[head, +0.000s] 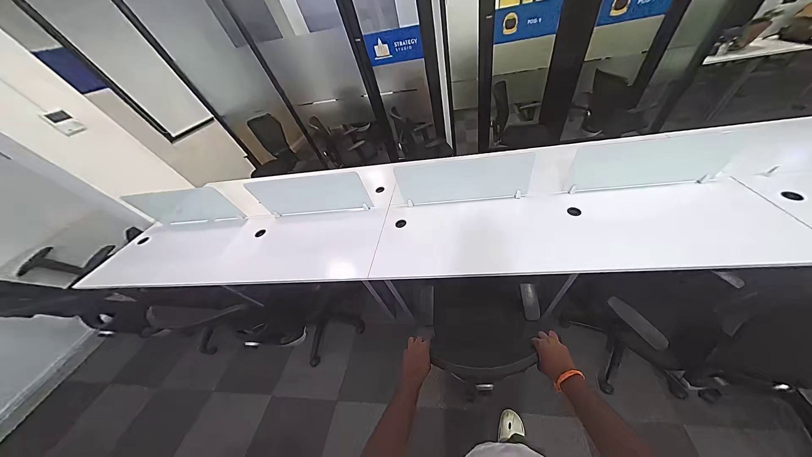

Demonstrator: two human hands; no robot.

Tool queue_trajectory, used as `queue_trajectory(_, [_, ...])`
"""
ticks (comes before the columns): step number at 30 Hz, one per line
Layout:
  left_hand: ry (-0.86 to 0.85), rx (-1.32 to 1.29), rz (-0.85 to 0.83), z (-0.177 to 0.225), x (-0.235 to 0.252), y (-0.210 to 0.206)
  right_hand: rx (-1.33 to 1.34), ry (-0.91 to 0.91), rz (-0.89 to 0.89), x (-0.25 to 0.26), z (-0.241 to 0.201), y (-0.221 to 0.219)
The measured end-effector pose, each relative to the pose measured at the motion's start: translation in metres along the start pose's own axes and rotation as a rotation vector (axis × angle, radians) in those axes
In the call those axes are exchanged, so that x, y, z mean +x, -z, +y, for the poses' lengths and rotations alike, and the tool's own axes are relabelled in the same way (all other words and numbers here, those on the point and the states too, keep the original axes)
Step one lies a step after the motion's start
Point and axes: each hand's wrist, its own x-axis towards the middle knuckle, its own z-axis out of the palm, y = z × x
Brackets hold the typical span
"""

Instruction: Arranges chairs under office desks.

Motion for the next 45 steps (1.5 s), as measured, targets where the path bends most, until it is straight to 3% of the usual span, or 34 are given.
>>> queue_trajectory(12, [0.102, 0.024, -0.001, 0.024, 0.081, 0.044, -0.007, 0.048, 0.037, 0.091, 0.011, 0.05])
queue_trajectory(23, [0.039, 0.027, 0.029, 0.006, 0.178, 0.095, 0.007, 0.012, 0.027, 0.173, -0.014, 0.086])
queue_trajectory(26, [-0.01, 0.088, -0.035, -0.008, 0.2, 0.116, -0.005, -0.003, 0.034, 0.183, -0.028, 0.093])
queue_trajectory(45, [-0.073, 0.124, -0.129, -0.012, 0.198, 0.117, 0.012, -0.043, 0.03, 0.186, -0.023, 0.083])
